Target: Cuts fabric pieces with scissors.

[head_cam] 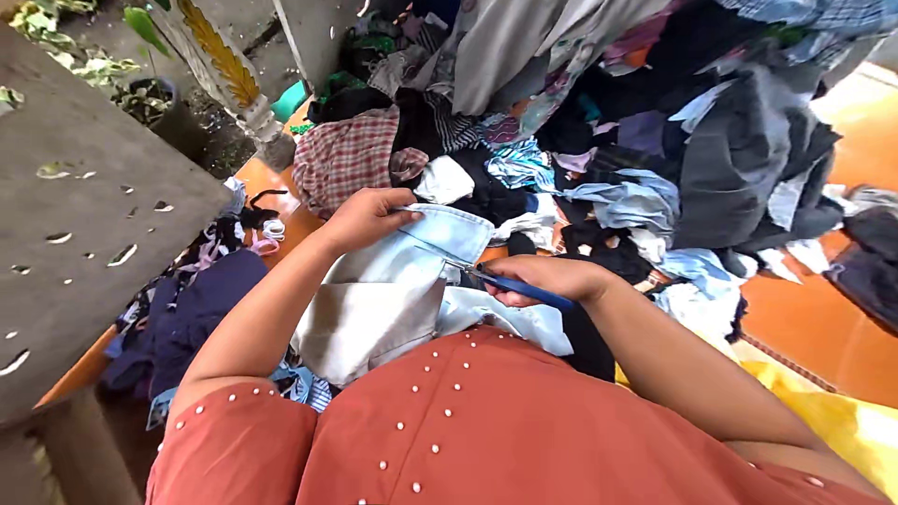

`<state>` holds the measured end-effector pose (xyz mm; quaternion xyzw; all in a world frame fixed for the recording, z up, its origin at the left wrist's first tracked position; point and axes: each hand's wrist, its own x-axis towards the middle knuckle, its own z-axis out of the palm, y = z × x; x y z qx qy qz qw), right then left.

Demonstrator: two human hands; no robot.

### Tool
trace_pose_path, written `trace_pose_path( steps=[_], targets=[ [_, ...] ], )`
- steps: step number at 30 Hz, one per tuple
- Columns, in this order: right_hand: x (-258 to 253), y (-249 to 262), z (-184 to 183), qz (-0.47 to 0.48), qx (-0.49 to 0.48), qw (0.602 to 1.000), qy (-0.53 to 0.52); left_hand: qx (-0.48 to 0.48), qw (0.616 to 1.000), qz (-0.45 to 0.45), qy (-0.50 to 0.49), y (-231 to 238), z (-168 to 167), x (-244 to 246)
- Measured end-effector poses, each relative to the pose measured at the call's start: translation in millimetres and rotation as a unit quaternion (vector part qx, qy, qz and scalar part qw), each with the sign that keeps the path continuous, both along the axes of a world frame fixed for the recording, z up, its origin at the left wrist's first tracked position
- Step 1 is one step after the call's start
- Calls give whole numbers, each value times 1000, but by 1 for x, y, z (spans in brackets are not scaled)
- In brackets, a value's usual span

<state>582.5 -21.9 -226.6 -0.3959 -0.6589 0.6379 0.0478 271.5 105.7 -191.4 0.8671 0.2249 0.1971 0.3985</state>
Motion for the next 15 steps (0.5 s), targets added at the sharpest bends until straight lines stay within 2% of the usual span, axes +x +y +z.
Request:
trace_pose_path(
  steps=[9, 12, 15],
  targets=[
    [-5, 10, -4, -28, -10, 999, -34, 80, 992, 51, 80, 20, 1, 9],
    [-5, 13, -7, -28, -12, 999, -45, 13, 996, 50, 70, 31, 0, 15],
    [0, 10, -22, -34, -42, 998, 13, -71, 996, 51, 34, 41, -2, 20]
  ],
)
